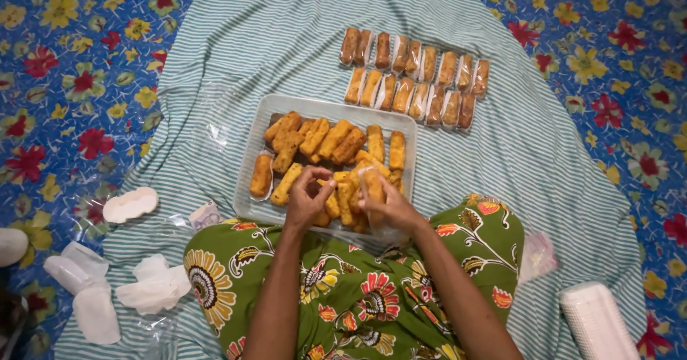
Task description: Package individual fried snacks into plastic sleeves
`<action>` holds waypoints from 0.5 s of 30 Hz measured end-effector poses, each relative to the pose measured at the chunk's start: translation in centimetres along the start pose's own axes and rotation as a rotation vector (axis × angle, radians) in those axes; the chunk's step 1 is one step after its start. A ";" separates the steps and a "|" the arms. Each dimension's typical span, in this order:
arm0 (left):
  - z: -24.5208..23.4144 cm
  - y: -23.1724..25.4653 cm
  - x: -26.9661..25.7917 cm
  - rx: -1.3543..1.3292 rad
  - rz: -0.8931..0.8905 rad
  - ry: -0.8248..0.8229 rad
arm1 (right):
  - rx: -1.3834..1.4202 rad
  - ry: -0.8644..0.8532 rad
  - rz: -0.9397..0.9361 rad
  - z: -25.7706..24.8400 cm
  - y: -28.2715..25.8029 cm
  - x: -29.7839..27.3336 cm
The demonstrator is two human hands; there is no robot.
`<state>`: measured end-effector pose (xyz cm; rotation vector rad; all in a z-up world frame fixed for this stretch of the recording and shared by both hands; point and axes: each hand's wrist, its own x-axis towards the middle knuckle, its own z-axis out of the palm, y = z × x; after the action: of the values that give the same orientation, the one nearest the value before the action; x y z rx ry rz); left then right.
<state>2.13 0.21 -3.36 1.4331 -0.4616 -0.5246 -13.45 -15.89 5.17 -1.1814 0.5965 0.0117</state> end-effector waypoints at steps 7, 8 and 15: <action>1.1 0.4 -0.1 0.236 -0.006 0.131 | 0.405 0.187 0.045 -2.6 3.8 4.8; 1.2 1.0 0.0 0.252 0.075 0.095 | 0.518 0.155 0.019 -3.8 5.0 5.8; 2.9 2.0 -0.4 0.204 0.110 0.036 | 0.677 0.071 -0.175 -6.4 6.9 7.8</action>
<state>0.16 -1.77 -1.13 1.5989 -0.5743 -0.3707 -11.78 -21.05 -5.80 -0.5712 0.4996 -0.3571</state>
